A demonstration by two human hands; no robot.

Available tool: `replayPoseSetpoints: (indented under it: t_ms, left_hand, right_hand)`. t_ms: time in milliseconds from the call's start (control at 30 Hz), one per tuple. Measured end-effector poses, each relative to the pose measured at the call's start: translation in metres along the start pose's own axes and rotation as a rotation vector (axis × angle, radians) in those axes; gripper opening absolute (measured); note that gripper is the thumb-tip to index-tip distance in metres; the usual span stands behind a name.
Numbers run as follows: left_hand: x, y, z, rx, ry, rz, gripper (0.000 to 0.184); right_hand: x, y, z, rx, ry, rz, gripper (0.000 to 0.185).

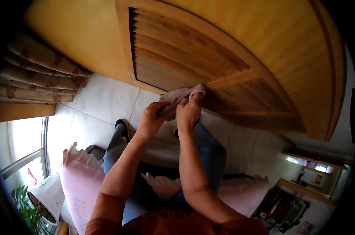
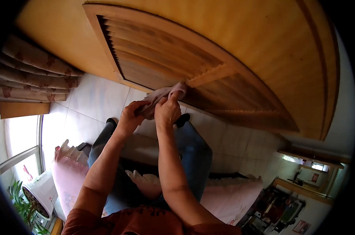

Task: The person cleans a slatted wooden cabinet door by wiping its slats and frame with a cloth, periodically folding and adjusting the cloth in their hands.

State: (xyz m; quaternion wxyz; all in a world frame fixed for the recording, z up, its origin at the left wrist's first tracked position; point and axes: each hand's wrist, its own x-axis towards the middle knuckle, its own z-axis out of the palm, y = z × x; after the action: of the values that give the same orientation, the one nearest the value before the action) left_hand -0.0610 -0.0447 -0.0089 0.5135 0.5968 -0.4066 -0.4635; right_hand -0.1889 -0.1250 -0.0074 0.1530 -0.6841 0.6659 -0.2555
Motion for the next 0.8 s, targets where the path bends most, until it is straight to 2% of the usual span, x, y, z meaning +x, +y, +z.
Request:
replayPoseSetpoints:
  t_ms: [33,67,133,167,200,267,300,333,400,467,533,567,633,667,733,767,800]
  left_hand:
    - [0.000,-0.006,0.001,-0.006,0.016,0.036,0.039]
    - [0.000,-0.012,-0.001,0.000,0.022,0.041,0.039]
    - [-0.002,-0.020,-0.005,0.119,-0.062,-0.018,0.038]
    - [-0.006,-0.021,-0.005,0.117,-0.060,-0.028,0.038]
    - [-0.010,-0.017,-0.005,0.160,-0.058,-0.003,0.039]
    - [-0.011,-0.002,-0.006,0.208,-0.053,0.036,0.041]
    - [-0.013,0.007,-0.006,0.246,-0.076,-0.005,0.039]
    - [-0.014,0.011,-0.006,0.279,-0.102,-0.044,0.038]
    - [-0.017,0.003,-0.007,0.351,-0.166,-0.045,0.035]
    - [-0.017,-0.002,-0.007,0.422,-0.232,-0.040,0.032]
    - [-0.015,-0.001,-0.007,0.556,-0.162,-0.131,0.029]
    - [-0.016,0.001,-0.008,0.557,-0.165,-0.138,0.029]
    - [-0.015,0.006,-0.009,0.520,0.009,-0.027,0.031]
    - [-0.013,0.004,-0.008,0.521,0.006,-0.030,0.031]
    - [-0.009,-0.003,-0.002,0.291,0.024,0.099,0.031]
    - [-0.010,-0.005,0.001,0.304,0.029,0.079,0.036]
    - [-0.011,-0.004,0.003,0.303,0.029,0.078,0.036]
  right_hand:
    - [-0.002,-0.010,-0.009,0.017,-0.074,0.142,0.025]
    - [-0.004,0.004,0.002,0.025,-0.075,0.136,0.025]
    - [-0.010,0.035,0.021,0.788,0.053,-0.099,0.034]
    - [-0.021,0.043,0.017,1.019,-0.086,0.058,0.043]
    - [-0.027,0.045,0.010,1.013,-0.093,0.072,0.043]
    - [-0.022,0.045,-0.002,1.444,-0.275,0.421,0.043]
    - [-0.025,0.047,-0.003,1.595,-0.410,0.660,0.045]
    - [-0.028,0.048,-0.004,1.595,-0.410,0.660,0.045]
    - [-0.037,0.047,-0.007,1.757,-0.513,1.229,0.050]
    - [-0.045,0.067,0.004,1.869,-0.629,1.310,0.051]
    - [-0.052,0.069,0.002,1.966,-0.573,1.372,0.049]
    - [-0.056,0.071,0.001,1.965,-0.571,1.380,0.049]
    - [-0.059,0.056,-0.009,2.046,-0.358,1.018,0.048]
    - [-0.057,0.058,-0.006,2.046,-0.356,1.022,0.048]
    - [-0.042,0.056,0.004,1.724,-0.253,0.516,0.053]
    - [-0.031,0.053,0.006,1.580,-0.228,0.333,0.061]
    - [-0.024,0.022,-0.015,1.449,-0.238,0.361,0.063]
